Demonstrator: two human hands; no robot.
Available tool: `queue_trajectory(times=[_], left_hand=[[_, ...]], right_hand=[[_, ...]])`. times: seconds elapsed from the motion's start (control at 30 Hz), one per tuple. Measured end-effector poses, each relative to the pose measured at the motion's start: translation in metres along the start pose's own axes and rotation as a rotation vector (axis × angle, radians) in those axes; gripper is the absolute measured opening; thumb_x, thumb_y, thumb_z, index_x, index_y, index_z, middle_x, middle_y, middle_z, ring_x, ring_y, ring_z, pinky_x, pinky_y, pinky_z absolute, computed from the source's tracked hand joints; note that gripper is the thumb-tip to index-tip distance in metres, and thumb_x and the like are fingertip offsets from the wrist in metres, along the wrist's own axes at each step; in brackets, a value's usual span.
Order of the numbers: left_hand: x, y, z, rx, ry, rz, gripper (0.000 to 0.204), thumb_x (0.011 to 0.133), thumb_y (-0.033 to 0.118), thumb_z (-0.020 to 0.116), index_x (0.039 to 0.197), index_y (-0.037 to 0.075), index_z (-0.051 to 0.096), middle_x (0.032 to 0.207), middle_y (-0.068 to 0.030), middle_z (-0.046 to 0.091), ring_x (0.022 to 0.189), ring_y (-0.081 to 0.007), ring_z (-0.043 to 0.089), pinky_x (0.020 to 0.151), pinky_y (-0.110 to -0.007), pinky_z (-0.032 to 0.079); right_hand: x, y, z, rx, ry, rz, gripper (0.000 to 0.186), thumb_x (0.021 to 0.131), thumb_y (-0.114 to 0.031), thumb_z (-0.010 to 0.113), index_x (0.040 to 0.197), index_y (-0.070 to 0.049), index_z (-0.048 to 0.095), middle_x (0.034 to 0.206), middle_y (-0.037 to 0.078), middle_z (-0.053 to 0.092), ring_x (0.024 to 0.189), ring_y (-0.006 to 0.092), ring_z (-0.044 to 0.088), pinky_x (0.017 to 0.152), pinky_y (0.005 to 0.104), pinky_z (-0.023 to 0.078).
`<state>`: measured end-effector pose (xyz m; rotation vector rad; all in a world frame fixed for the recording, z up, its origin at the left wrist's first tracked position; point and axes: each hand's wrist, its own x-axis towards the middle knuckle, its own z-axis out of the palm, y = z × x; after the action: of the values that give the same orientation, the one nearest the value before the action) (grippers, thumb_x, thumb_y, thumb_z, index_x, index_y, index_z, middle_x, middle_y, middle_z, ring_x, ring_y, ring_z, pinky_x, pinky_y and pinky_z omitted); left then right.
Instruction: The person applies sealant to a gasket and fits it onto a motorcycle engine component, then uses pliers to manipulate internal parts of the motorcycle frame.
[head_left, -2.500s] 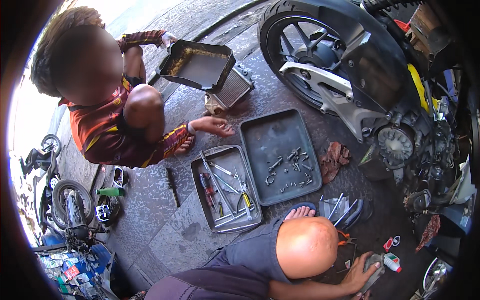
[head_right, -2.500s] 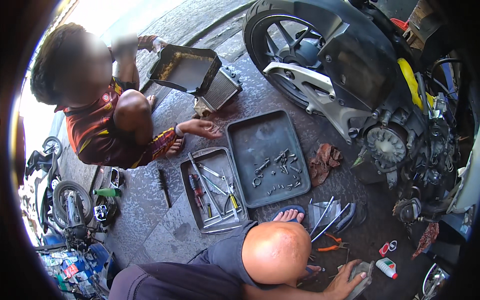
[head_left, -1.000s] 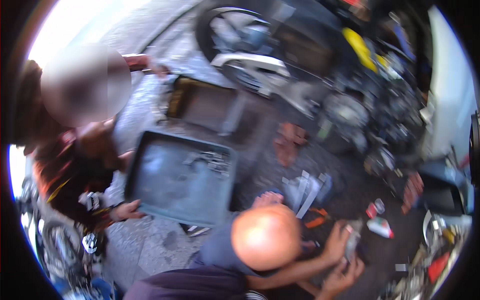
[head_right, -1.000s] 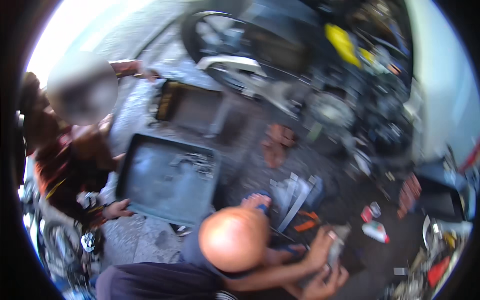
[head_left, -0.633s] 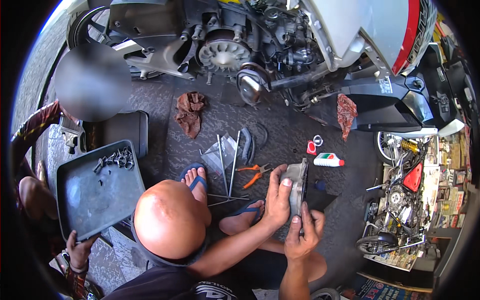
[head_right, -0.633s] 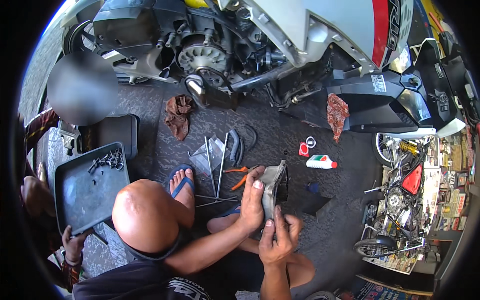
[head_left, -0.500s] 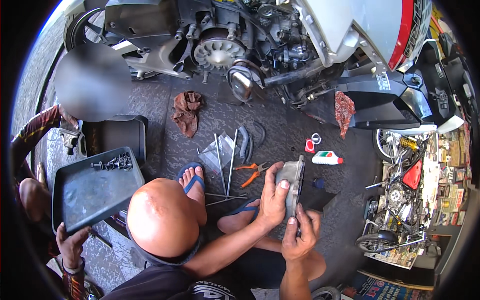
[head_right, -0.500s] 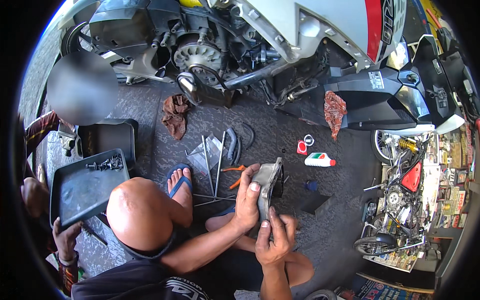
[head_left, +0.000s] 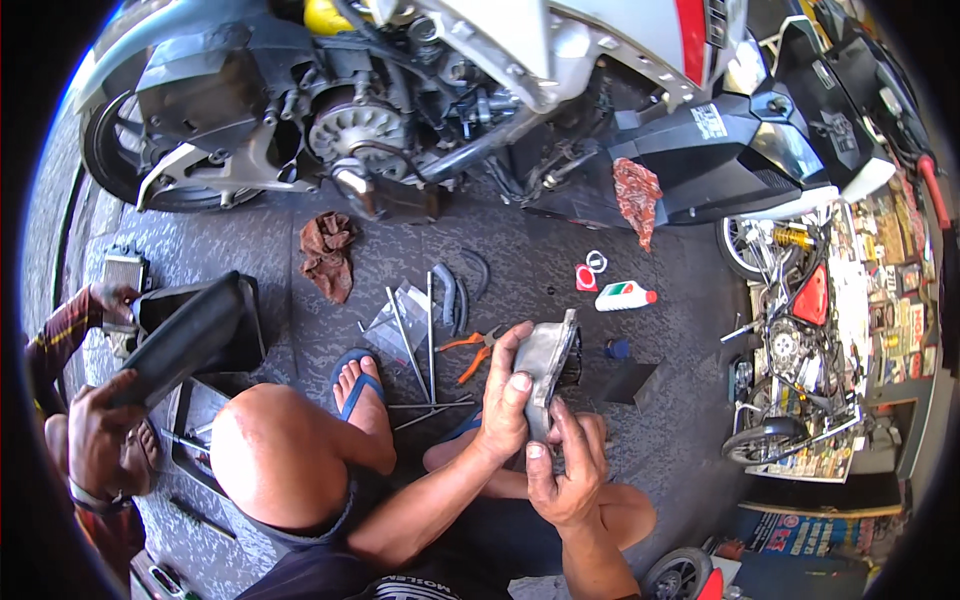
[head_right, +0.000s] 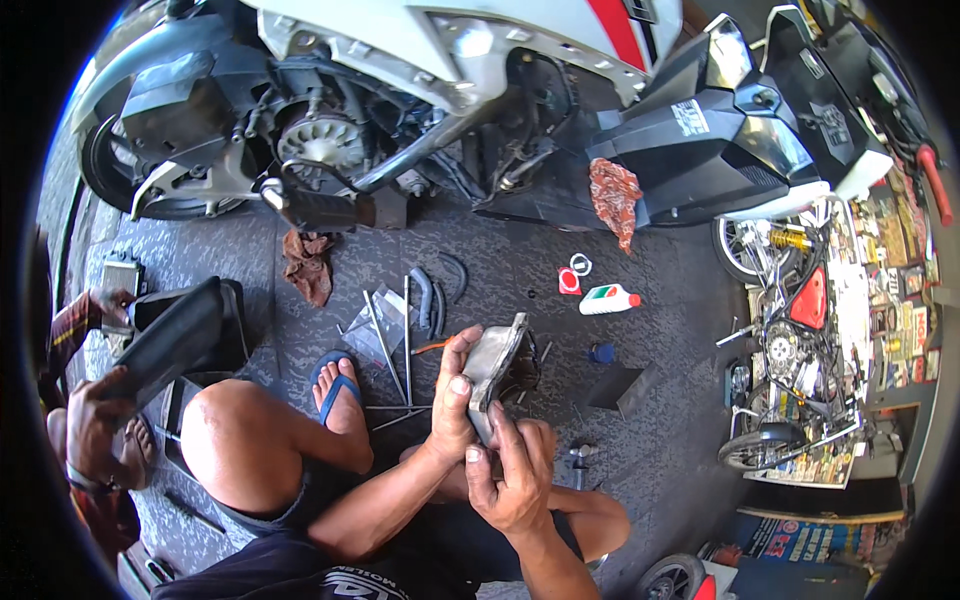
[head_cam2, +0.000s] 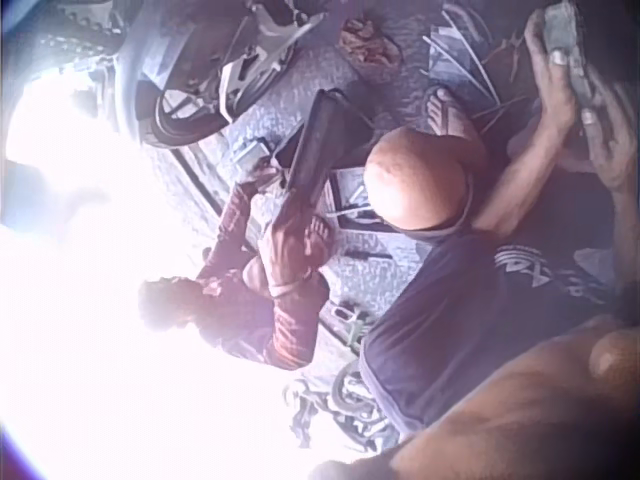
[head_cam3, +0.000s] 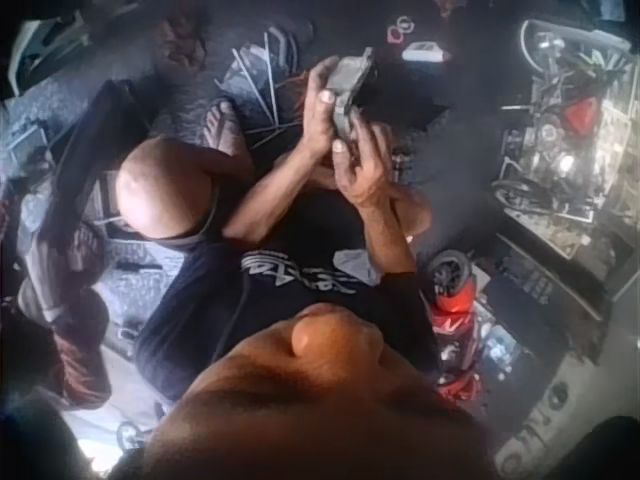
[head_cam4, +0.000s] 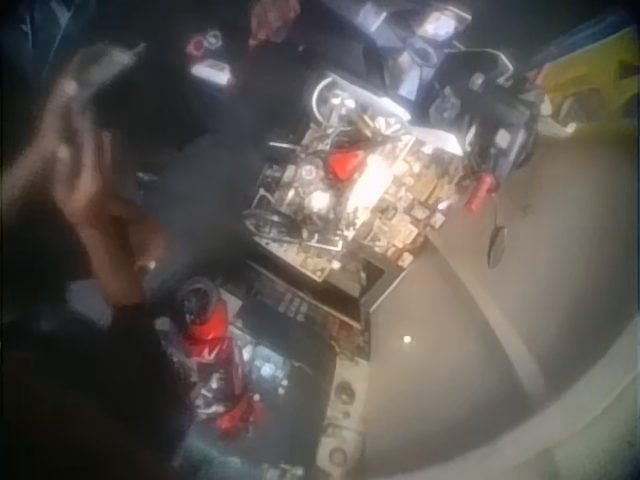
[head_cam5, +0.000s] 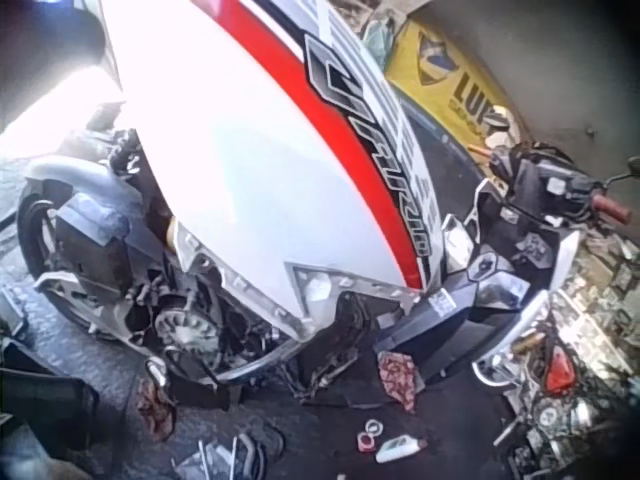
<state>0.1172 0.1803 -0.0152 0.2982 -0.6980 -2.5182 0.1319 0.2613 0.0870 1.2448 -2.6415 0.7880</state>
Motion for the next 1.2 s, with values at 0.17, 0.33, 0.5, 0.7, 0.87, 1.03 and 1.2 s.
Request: queue_trajectory(times=[0.17,0.33,0.5,0.7,0.87,1.03,1.2], left_hand=[[-0.002,0.003,0.000,0.057,-0.039,-0.002,0.097,0.079,0.063,0.066,0.145,0.000,0.032,0.136,-0.0166,0.045,0.126,-0.0244,0.046,0.109,-0.038,0.035],[-0.005,0.001,-0.004,0.176,-0.076,0.060,0.098,0.081,0.069,0.060,0.143,-0.004,0.036,0.139,-0.0169,0.043,0.130,-0.0251,0.042,0.111,-0.039,0.031],[-0.007,0.001,0.000,0.165,-0.111,0.069,0.099,0.081,0.069,0.060,0.145,-0.001,0.033,0.139,-0.0183,0.042,0.130,-0.0273,0.043,0.112,-0.040,0.031],[-0.003,0.008,-0.001,0.412,-0.170,0.234,0.091,0.085,0.070,0.051,0.140,-0.002,0.043,0.137,-0.0224,0.042,0.129,-0.0322,0.042,0.110,-0.044,0.031],[-0.005,0.008,0.002,0.429,-0.175,0.256,0.089,0.087,0.070,0.048,0.139,-0.002,0.045,0.134,-0.0247,0.044,0.129,-0.0346,0.043,0.109,-0.045,0.032],[-0.004,0.013,0.003,0.440,-0.223,0.267,0.091,0.086,0.072,0.047,0.139,-0.002,0.046,0.135,-0.0253,0.043,0.128,-0.0358,0.043,0.109,-0.046,0.032],[-0.005,0.022,0.002,0.489,-0.300,0.239,0.092,0.085,0.072,0.047,0.140,-0.002,0.050,0.135,-0.0251,0.043,0.126,-0.0348,0.044,0.107,-0.046,0.034]], right_hand=[[-0.007,0.007,0.004,0.024,0.068,-0.008,0.053,0.095,-0.030,0.059,0.133,0.007,0.055,0.086,0.012,0.055,0.074,0.0213,0.051,0.065,0.0353,0.044],[-0.003,-0.002,0.001,0.099,0.141,0.008,0.047,0.094,-0.029,0.059,0.125,0.006,0.061,0.105,0.018,0.060,0.092,0.0300,0.057,0.085,0.0425,0.046],[-0.010,0.008,0.006,0.190,0.159,-0.040,0.052,0.095,-0.032,0.057,0.130,0.006,0.056,0.135,0.027,0.053,0.121,0.0419,0.054,0.104,0.0516,0.040],[-0.010,0.008,0.002,0.294,0.203,0.012,0.048,0.099,-0.035,0.051,0.124,0.006,0.058,0.132,0.026,0.056,0.121,0.0410,0.055,0.103,0.0502,0.043],[-0.005,0.015,-0.004,0.309,0.252,0.019,0.047,0.101,-0.033,0.046,0.122,0.006,0.059,0.129,0.026,0.059,0.122,0.0389,0.055,0.105,0.0499,0.042],[-0.009,0.012,0.000,0.312,0.279,0.032,0.048,0.101,-0.034,0.044,0.122,0.007,0.059,0.131,0.027,0.057,0.123,0.0388,0.055,0.105,0.0491,0.042],[-0.006,0.013,-0.005,0.316,0.243,0.014,0.054,0.102,-0.041,0.042,0.122,0.007,0.058,0.133,0.026,0.055,0.124,0.0380,0.054,0.105,0.0488,0.041]])
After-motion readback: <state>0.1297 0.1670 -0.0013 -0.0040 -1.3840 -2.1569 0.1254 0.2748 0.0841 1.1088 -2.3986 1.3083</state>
